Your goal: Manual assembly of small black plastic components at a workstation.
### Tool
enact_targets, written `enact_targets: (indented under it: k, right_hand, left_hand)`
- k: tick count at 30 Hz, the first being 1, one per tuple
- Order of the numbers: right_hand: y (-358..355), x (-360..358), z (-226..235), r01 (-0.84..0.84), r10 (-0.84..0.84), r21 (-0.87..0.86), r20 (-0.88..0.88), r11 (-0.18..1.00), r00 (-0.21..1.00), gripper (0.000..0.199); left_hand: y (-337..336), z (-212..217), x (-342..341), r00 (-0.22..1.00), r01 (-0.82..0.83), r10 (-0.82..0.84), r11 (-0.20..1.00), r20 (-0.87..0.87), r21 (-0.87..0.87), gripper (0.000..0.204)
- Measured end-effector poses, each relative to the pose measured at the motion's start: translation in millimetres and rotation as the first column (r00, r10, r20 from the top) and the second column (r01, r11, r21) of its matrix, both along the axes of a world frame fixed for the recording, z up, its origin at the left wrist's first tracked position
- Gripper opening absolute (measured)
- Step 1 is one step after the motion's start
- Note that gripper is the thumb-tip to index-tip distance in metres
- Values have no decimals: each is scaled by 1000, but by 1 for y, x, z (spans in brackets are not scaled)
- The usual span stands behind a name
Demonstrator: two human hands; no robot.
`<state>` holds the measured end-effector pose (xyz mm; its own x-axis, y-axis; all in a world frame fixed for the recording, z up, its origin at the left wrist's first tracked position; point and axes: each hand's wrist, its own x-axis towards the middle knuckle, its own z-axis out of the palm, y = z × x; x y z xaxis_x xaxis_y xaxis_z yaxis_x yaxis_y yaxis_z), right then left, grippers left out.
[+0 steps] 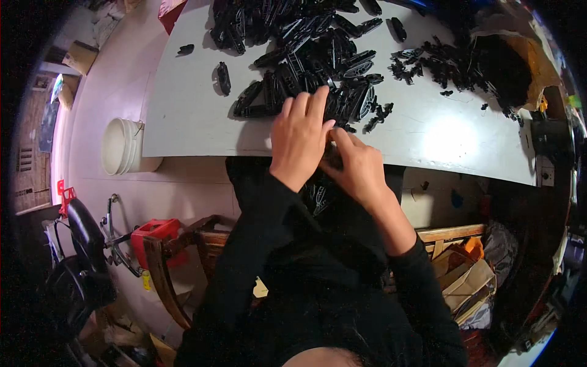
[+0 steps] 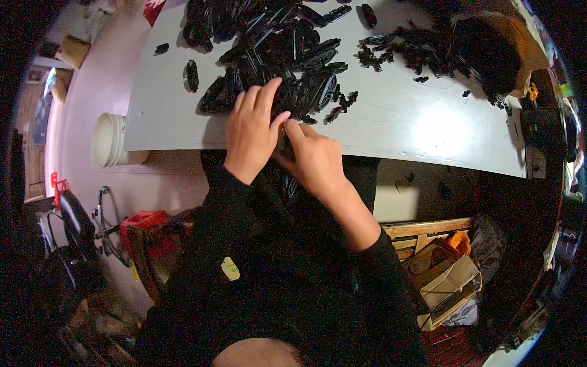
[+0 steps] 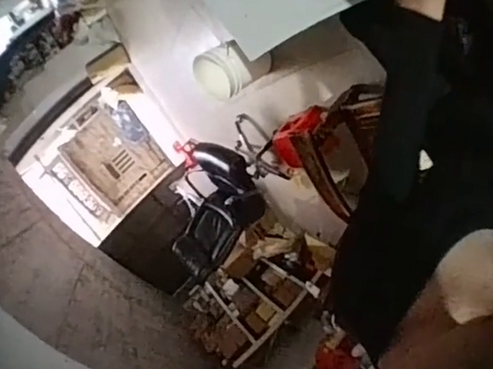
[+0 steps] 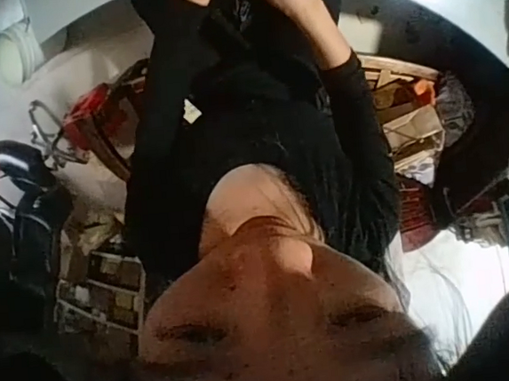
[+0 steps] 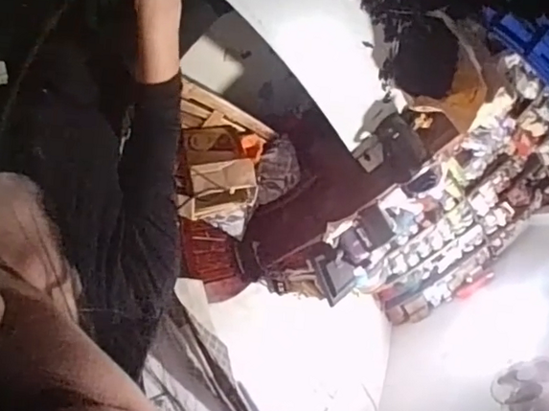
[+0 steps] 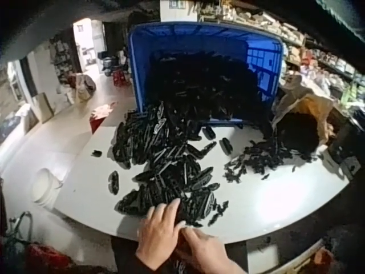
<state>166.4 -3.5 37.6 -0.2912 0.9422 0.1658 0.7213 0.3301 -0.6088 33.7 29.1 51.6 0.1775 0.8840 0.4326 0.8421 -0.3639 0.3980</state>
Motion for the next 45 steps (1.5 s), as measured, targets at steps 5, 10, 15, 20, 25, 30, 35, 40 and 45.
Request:
enact_targets:
  k: [5,10,15,20,25,30,35,40,45]
  right_hand:
    - [5,6,-4,-68,69,-31,57,997,996,40]
    - [0,14,-12,18,-80,-191,-323,981,943,22]
    - [-13,24,0,-285,-475,-550,-830,785,293,15]
    - [-29,21,7,-451,-544,-523,-834,723,94,18]
    - [-36,17,23,-352,-594,-617,-783,704,185,14]
    - [-42,14,25,-238,-507,-597,-789,766,348,9]
    - [-43,8,30,-152,-492,-611,-740,777,458,11]
    - [-43,4,19,-51,-427,-497,-790,866,439,15]
    - [-47,9,15,-244,-449,-568,-796,786,405,14]
  left_hand:
    - [8,-10,-2,998,55,-56,997,-21,-51,47]
    - [-3,-6,-8,921,108,-92,994,379,-19,38]
    - [-36,1,-14,333,425,158,855,930,-297,22]
    - [-56,5,-14,292,518,252,769,923,-374,28]
    - [-62,4,-10,279,531,281,752,918,-391,28]
    - [-67,6,-5,340,523,276,739,899,-425,40]
    - [-68,-1,-6,679,482,-217,852,702,-203,52]
    - [-78,3,-6,624,557,-79,743,777,-371,52]
    - [-88,2,-11,661,576,-43,668,749,-471,56]
